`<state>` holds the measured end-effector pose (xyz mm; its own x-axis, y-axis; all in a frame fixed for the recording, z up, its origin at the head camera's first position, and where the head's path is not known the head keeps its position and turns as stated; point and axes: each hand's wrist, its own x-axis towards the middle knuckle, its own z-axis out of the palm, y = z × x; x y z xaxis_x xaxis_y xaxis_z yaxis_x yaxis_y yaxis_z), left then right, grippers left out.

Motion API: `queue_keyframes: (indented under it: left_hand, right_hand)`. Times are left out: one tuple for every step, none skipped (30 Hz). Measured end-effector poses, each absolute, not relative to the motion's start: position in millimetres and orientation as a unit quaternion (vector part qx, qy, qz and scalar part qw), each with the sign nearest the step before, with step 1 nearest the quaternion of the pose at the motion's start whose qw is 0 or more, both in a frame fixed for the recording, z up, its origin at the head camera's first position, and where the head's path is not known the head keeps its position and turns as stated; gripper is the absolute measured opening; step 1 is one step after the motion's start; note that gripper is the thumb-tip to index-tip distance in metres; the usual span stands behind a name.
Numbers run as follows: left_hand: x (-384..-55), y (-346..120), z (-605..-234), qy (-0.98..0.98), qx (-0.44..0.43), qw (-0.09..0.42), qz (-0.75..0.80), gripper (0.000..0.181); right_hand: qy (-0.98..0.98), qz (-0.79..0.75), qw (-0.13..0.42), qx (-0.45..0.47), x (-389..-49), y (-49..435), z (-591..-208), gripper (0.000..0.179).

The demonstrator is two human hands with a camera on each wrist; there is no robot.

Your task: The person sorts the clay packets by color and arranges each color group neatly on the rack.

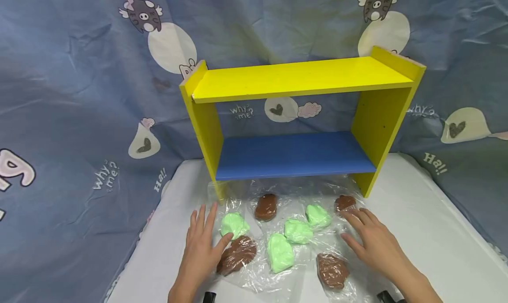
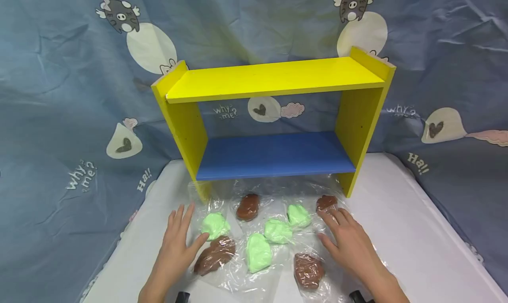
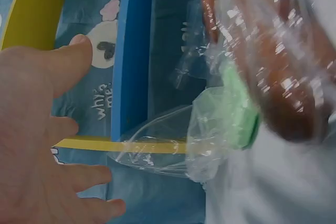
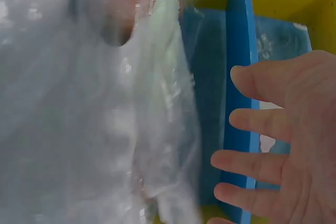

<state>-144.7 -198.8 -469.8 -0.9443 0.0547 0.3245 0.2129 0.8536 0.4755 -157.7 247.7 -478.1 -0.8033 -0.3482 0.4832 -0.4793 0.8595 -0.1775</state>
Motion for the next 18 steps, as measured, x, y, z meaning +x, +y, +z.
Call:
queue_keyframes:
  left_hand:
    - [-146.0,-200.4,-467.5,-0.949,-0.072,0.151,-0.268,0.088]
    - [-147.4,-202.0,-465.3,-0.946,-0.073,0.151,-0.277,0.088]
    - [-148.8,-203.6,-463.1,-0.943,-0.074,0.152,-0.287,0.087]
    - [-150.5,-204.8,-461.4,-0.94,-0.076,0.154,-0.295,0.087]
    - [-152.6,-205.8,-459.9,-0.937,-0.079,0.158,-0.302,0.086]
    - [-155.0,-207.0,-458.5,-0.933,-0.081,0.163,-0.31,0.085]
    - [-157.6,-208.0,-457.5,-0.93,-0.082,0.167,-0.316,0.085]
    - [-160.4,-208.9,-456.2,-0.927,-0.085,0.174,-0.322,0.085]
    - [-163.3,-210.0,-455.2,-0.923,-0.088,0.182,-0.326,0.084]
    - [-166.3,-210.9,-454.5,-0.921,-0.091,0.189,-0.329,0.084]
    - [-169.2,-211.3,-453.3,-0.917,-0.094,0.197,-0.335,0.084]
    - [-171.8,-211.6,-451.8,-0.914,-0.095,0.2,-0.341,0.083]
    - [-174.6,-211.7,-450.4,-0.911,-0.096,0.205,-0.346,0.083]
    - [-177.5,-211.5,-448.8,-0.907,-0.096,0.211,-0.351,0.083]
    - [-180.6,-211.5,-447.6,-0.904,-0.094,0.214,-0.357,0.083]
    - [-183.9,-211.5,-446.2,-0.901,-0.091,0.216,-0.366,0.082]
    - [-187.2,-211.7,-444.2,-0.897,-0.088,0.217,-0.375,0.081]
    - [-191.0,-212.4,-442.6,-0.894,-0.084,0.217,-0.383,0.081]
  right_hand:
    - [-0.937,0.147,0.221,0.227,-159.3,245.9,-476.1,0.055]
    - [-0.937,0.146,0.216,0.232,-161.0,244.1,-474.1,0.056]
    - [-0.936,0.146,0.213,0.238,-162.7,241.9,-472.1,0.055]
    - [-0.935,0.146,0.21,0.244,-164.2,240.0,-470.4,0.055]
    - [-0.935,0.144,0.207,0.251,-165.8,237.9,-468.8,0.056]
    - [-0.933,0.143,0.205,0.258,-167.5,235.6,-467.4,0.056]
    - [-0.932,0.143,0.202,0.266,-169.3,232.9,-466.2,0.056]
    - [-0.93,0.141,0.2,0.275,-171.3,230.2,-465.3,0.056]
    - [-0.927,0.139,0.198,0.285,-173.4,227.3,-464.6,0.056]
    - [-0.925,0.138,0.197,0.295,-175.3,224.4,-464.3,0.057]
    - [-0.922,0.136,0.195,0.304,-177.2,221.5,-464.2,0.057]
    - [-0.92,0.136,0.192,0.315,-179.0,218.7,-464.2,0.057]
    - [-0.917,0.135,0.19,0.324,-180.5,215.5,-464.2,0.057]
    - [-0.915,0.132,0.184,0.332,-182.0,212.5,-464.4,0.057]
    - [-0.914,0.131,0.179,0.34,-183.4,209.3,-464.6,0.057]
    - [-0.912,0.129,0.175,0.348,-184.9,206.2,-465.0,0.056]
    - [-0.91,0.128,0.171,0.355,-186.7,203.1,-465.4,0.056]
    - [-0.907,0.127,0.167,0.364,-188.4,200.1,-465.9,0.055]
